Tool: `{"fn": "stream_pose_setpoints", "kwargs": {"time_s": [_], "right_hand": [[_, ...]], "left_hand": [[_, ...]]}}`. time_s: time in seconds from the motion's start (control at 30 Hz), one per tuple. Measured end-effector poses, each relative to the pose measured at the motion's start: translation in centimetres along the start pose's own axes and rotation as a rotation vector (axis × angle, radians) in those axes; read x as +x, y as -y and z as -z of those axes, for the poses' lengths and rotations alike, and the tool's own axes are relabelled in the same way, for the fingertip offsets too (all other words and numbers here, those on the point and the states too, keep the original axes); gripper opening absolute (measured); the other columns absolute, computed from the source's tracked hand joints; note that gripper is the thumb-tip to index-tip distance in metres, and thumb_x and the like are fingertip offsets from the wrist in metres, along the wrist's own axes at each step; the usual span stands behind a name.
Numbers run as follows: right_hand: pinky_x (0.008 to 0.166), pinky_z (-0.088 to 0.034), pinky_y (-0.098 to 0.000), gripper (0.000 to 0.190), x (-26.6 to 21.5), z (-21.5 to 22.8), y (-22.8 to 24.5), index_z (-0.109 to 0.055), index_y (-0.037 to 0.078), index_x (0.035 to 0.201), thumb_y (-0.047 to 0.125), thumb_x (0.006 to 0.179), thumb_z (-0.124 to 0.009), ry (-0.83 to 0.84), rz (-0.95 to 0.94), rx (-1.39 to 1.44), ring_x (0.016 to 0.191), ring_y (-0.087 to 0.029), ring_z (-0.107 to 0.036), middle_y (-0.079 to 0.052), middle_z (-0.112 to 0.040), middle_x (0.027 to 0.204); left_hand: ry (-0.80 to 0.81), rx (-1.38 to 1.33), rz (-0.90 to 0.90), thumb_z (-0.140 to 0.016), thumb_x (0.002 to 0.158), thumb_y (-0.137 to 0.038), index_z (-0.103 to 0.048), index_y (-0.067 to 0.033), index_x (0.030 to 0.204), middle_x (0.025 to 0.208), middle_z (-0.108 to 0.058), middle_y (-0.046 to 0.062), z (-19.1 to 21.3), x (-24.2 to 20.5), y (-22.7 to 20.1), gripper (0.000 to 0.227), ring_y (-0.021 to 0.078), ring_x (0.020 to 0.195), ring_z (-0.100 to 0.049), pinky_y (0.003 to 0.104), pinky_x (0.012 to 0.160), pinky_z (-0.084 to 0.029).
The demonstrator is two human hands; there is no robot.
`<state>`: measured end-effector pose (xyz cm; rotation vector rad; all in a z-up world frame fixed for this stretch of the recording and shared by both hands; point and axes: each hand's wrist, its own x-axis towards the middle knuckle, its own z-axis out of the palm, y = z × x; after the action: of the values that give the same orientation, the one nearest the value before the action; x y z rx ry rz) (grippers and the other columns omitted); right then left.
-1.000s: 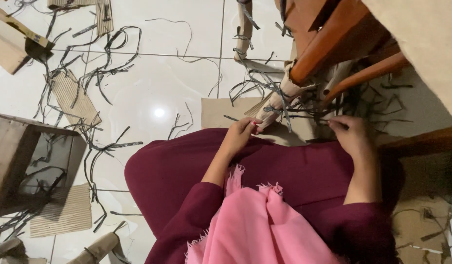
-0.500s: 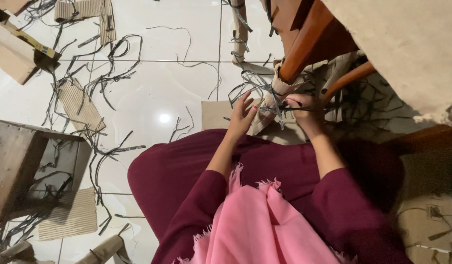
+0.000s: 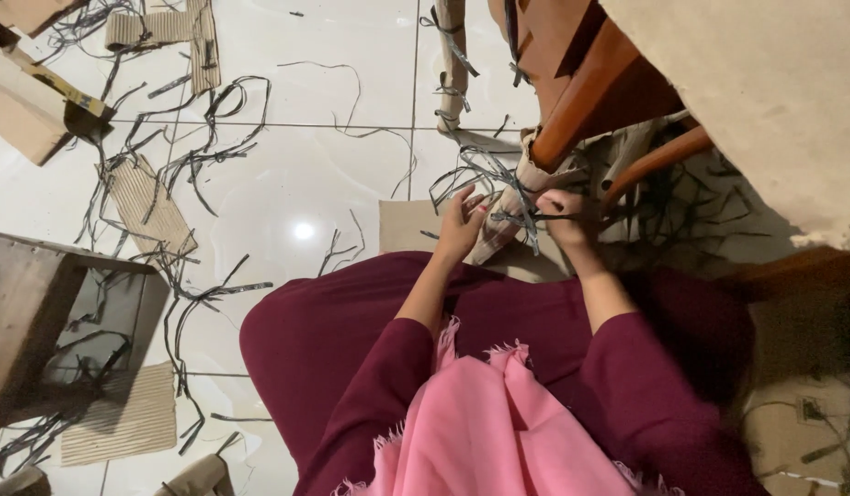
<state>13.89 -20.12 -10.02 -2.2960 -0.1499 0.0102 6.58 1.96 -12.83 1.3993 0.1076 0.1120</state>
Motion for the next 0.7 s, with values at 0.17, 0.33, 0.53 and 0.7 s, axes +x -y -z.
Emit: {"fn": "stream_pose_setpoints", "kwargs": {"time_s": [0.17, 0.33, 0.53, 0.7], "right_hand": [[0.073, -0.044, -0.0229, 0.022, -4.4, 3.6, 10.1, -0.070, 0.015, 0.077, 0.019, 0.097, -0.064, 0.147, 0.048, 0.329, 0.073, -0.017, -0.061, -0.004, -0.066, 0.069], [0.090, -0.049, -0.0343, 0.019, -6.1, 3.8, 9.5, -0.077, 0.008, 0.086, 0.011, 0.099, -0.065, 0.274, 0.087, 0.674, 0.090, -0.023, -0.065, -0.011, -0.075, 0.090], [0.110, -0.041, -0.0450, 0.024, -6.2, 2.7, 5.5, -0.069, -0.007, 0.102, 0.007, 0.103, -0.049, 0.306, -0.085, 0.400, 0.105, -0.040, -0.063, -0.026, -0.068, 0.099], [0.094, -0.053, -0.0495, 0.023, -7.5, 0.6, 5.5, -0.076, 0.013, 0.098, 0.029, 0.092, -0.061, 0.294, -0.158, -0.139, 0.110, -0.035, -0.070, -0.011, -0.076, 0.103]], "left_hand": [[-0.002, 0.006, 0.073, -0.063, 0.105, -0.023, -0.035, -0.0209, 0.160, 0.149, -0.049, 0.030, -0.3, -1.5, -5.2, 0.062, 0.0406, 0.144, -0.044, 0.052, 0.113, -0.044], [-0.082, -0.041, 0.113, -0.051, 0.110, -0.029, -0.074, -0.0186, 0.128, 0.119, -0.074, 0.015, -0.1, -0.8, -4.2, 0.031, 0.0239, 0.112, -0.070, 0.039, 0.089, -0.062], [-0.273, -0.436, 0.344, -0.041, 0.112, -0.025, -0.064, -0.0112, 0.137, 0.110, -0.075, 0.020, 1.8, -2.4, -2.3, 0.037, 0.0215, 0.102, -0.070, 0.037, 0.097, -0.059], [-0.035, -0.126, 0.448, -0.054, 0.108, -0.026, -0.062, 0.0047, 0.129, 0.091, -0.073, 0.013, 1.7, -4.8, -2.6, 0.037, 0.0220, 0.101, -0.069, 0.038, 0.095, -0.057]]}}
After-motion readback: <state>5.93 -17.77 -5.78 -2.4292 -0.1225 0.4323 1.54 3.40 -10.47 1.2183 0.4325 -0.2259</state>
